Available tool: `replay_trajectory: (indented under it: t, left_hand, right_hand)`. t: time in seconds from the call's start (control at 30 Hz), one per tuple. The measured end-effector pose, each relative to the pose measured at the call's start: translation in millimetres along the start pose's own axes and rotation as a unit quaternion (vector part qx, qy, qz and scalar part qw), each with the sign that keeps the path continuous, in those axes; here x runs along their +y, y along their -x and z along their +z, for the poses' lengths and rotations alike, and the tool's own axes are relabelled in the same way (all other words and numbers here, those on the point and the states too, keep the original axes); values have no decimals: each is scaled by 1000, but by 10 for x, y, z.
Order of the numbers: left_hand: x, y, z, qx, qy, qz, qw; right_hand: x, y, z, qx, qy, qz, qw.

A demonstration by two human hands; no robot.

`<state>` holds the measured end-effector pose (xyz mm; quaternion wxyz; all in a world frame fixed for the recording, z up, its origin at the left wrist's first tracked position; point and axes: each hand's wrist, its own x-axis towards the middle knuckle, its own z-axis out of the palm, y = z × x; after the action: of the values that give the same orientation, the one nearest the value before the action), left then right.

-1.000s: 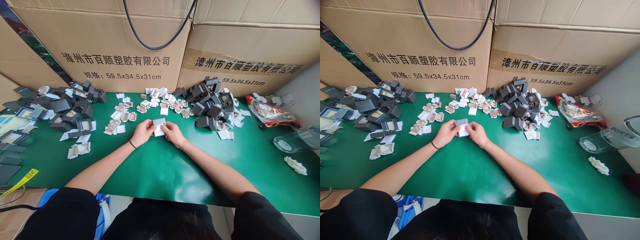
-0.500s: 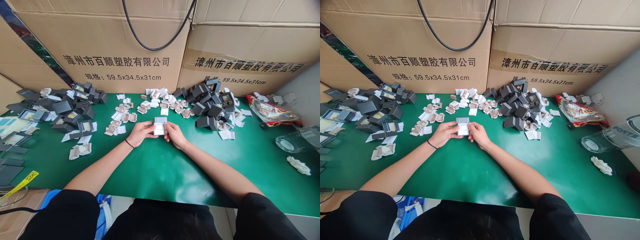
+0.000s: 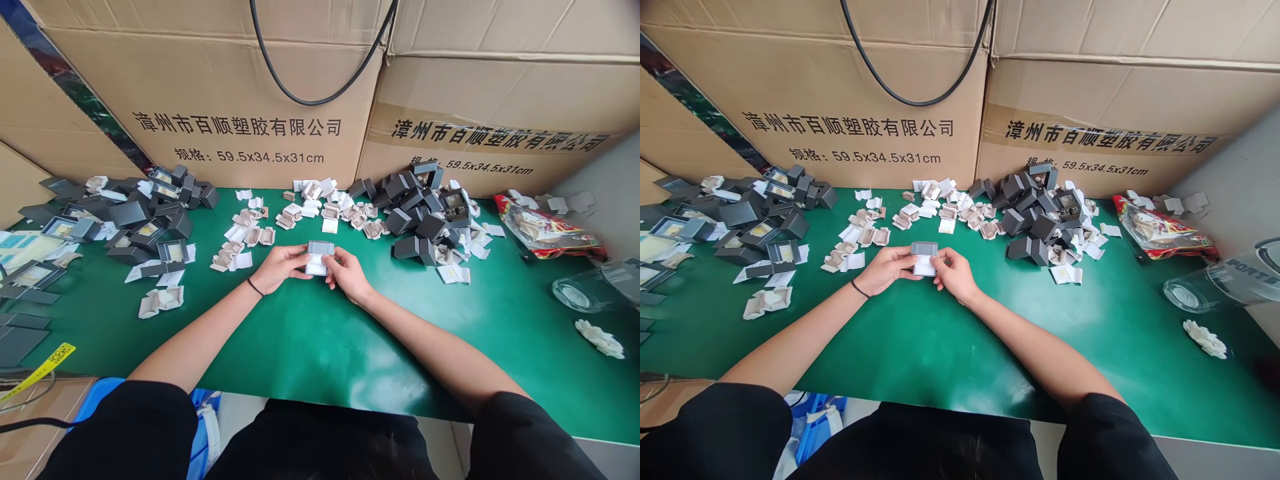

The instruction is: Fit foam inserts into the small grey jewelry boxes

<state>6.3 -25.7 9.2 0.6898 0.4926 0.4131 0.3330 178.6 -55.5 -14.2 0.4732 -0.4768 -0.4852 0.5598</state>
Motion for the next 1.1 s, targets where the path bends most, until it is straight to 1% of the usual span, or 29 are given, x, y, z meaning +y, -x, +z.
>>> replay_trajectory:
  t: [0.07,0.13,0.23,0.33,0.4,0.47,0.57,0.7,0.77,0.87,1.0,1.07,1.1]
  left_hand:
    - [1,0,2,0,16,-10,1000]
    - [-11,-6,23,11,18,-5,1000]
    - [-47,-9,74,46,0,22,999]
    - [-71,1,109,81,-42,54,994]
    - [-69,9,112,92,-69,67,991]
    - [-57,14,105,97,-74,65,990]
    - [-44,17,105,92,-42,45,994]
    - [-48,36,133,33,41,21,998]
    - [-51,45,139,19,59,13,998]
    - [-56,43,130,31,45,14,998]
    - [-74,12,122,66,30,26,997]
    - [-91,-8,123,79,41,25,996]
    - [-101,-17,123,76,51,23,996]
  right_hand:
    - [-6,-13,-12,1,-14,7,1000]
    - [-7,-24,-25,-2,-21,11,1000]
    - [-2,-19,-37,-1,-6,3,1000]
    - [-7,7,-34,-3,15,-6,1000]
    - [-21,18,-30,-15,14,-4,1000]
    - [-36,11,-29,-39,-2,7,999]
    - [-50,-32,-41,-49,-40,33,997]
    - [-48,-84,-70,-35,-81,56,995]
    - [-51,-87,-78,-39,-88,52,994]
    - [-65,-69,-77,-47,-92,43,994]
    - [-73,-51,-73,-66,-79,31,994]
    - [-64,-56,-75,-62,-66,16,996]
    - [-58,-61,-78,-54,-64,11,996]
